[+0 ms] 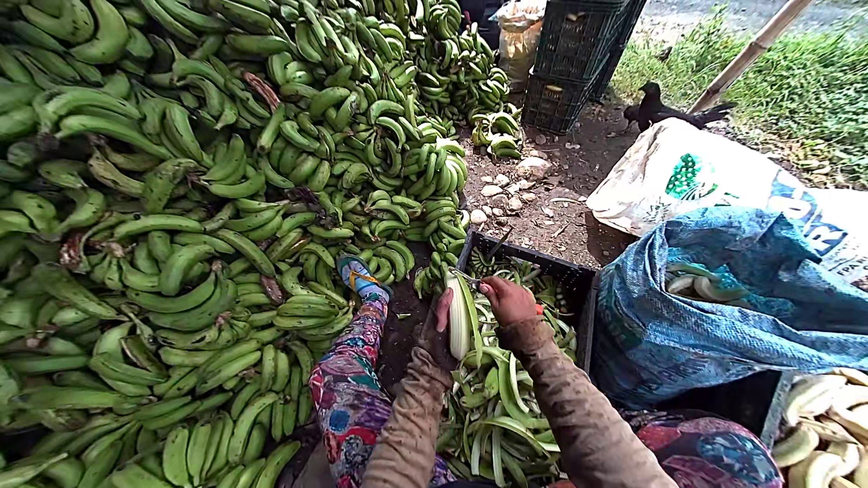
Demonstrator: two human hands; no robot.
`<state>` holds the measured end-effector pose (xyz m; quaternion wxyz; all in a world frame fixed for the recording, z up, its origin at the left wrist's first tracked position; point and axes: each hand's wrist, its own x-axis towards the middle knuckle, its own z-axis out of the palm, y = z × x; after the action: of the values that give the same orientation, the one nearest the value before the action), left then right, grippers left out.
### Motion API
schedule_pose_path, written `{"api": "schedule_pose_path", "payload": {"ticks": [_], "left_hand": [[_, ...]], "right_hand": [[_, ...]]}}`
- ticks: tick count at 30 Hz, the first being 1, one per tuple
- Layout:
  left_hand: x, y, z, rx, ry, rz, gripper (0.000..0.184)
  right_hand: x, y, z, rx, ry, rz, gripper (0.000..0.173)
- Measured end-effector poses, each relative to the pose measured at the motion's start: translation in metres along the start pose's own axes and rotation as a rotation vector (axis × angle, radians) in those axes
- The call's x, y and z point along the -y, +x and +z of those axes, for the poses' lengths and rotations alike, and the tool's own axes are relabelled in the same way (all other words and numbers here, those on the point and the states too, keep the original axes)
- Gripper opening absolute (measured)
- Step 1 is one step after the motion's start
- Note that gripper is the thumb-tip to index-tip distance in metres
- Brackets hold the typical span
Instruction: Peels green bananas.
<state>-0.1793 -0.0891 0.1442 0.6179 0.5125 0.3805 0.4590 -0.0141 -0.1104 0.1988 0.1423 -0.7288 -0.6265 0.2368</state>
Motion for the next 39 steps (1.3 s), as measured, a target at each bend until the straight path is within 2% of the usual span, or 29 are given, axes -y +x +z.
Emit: {"api": "schedule_pose_path", "payload": {"ticks": [1,2,3,4,5,6,7,8,10,12,13,15,17,19,21,22,24,27,29,30,31,33,35,37,39], "left_hand": [[-0.005,-0.013,-0.001,0.108,-0.07,0.013,0.038],[0.003,-0.015,-0.008,0.241,-0.191,0.049,0.045],[0.015,-0.008,-0.016,0.378,-0.316,0.059,0.056],[0.024,0.0,-0.023,0.444,-0.386,0.059,0.057],[0.028,0.005,-0.028,0.423,-0.42,0.012,0.047],[0.025,0.009,-0.029,0.316,-0.463,-0.103,0.047],[0.023,0.013,-0.028,0.187,-0.528,-0.209,0.06],[0.025,0.015,-0.029,0.086,-0.562,-0.25,0.064],[0.026,0.015,-0.026,-0.095,-0.335,-0.199,0.048],[0.016,0.018,-0.015,-0.164,-0.069,-0.26,0.035],[0.018,0.025,-0.011,-0.183,0.023,-0.32,0.03],[0.024,0.037,-0.015,-0.103,0.216,-0.396,0.032],[0.039,0.049,-0.021,-0.038,0.41,-0.392,0.034],[0.043,0.044,-0.019,-0.02,0.288,-0.358,0.031],[0.02,0.022,-0.003,-0.084,0.106,-0.407,0.032],[0.009,0.01,0.005,-0.136,0.089,-0.422,0.035],[0.015,-0.004,0.008,-0.137,0.165,-0.297,0.04],[0.021,-0.022,0.014,-0.205,0.036,-0.188,0.041],[0.022,-0.022,0.01,-0.267,-0.223,-0.212,0.041],[0.02,-0.014,0.005,-0.231,-0.363,-0.26,0.053],[0.022,-0.005,-0.005,-0.141,-0.455,-0.321,0.064],[0.03,0.003,-0.022,0.065,-0.505,-0.374,0.076],[0.03,0.012,-0.027,0.149,-0.497,-0.424,0.077],[0.027,0.018,-0.023,0.19,-0.444,-0.471,0.075],[0.024,0.019,-0.012,0.169,-0.336,-0.454,0.067]], "right_hand": [[-0.001,0.01,-0.012,0.098,-0.058,0.078,0.049],[-0.008,0.018,-0.021,0.164,-0.111,0.156,0.052],[-0.019,0.024,-0.028,0.182,-0.119,0.222,0.055],[-0.03,0.025,-0.033,0.152,-0.092,0.271,0.055],[-0.039,0.022,-0.036,0.085,-0.057,0.29,0.054],[-0.044,0.016,-0.036,0.009,-0.037,0.258,0.051],[-0.046,0.009,-0.029,-0.063,-0.013,0.165,0.047],[-0.049,-0.001,-0.014,-0.127,0.023,0.023,0.045],[-0.053,-0.024,0.025,-0.223,0.116,-0.293,0.043],[-0.062,-0.041,0.057,-0.29,0.192,-0.48,0.044],[-0.068,-0.048,0.067,-0.309,0.216,-0.514,0.045],[-0.077,-0.055,0.078,-0.351,0.226,-0.529,0.047],[-0.075,-0.056,0.081,-0.379,0.182,-0.531,0.046],[-0.063,-0.057,0.076,-0.323,0.145,-0.47,0.041],[-0.047,-0.054,0.07,-0.223,0.11,-0.325,0.04],[-0.039,-0.05,0.066,-0.133,0.09,-0.21,0.041],[-0.029,-0.033,0.06,0.014,0.075,0.022,0.046],[-0.044,0.0,0.048,0.126,0.156,0.339,0.052],[-0.068,0.006,0.039,0.061,0.307,0.472,0.053],[-0.075,0.001,0.031,-0.009,0.328,0.451,0.052],[-0.079,-0.008,0.024,-0.082,0.313,0.351,0.049],[-0.088,-0.031,0.028,-0.207,0.226,-0.052,0.045],[-0.096,-0.046,0.04,-0.263,0.127,-0.429,0.048],[-0.102,-0.056,0.047,-0.207,0.069,-0.572,0.048],[-0.099,-0.057,0.055,-0.18,0.042,-0.571,0.042]]}}
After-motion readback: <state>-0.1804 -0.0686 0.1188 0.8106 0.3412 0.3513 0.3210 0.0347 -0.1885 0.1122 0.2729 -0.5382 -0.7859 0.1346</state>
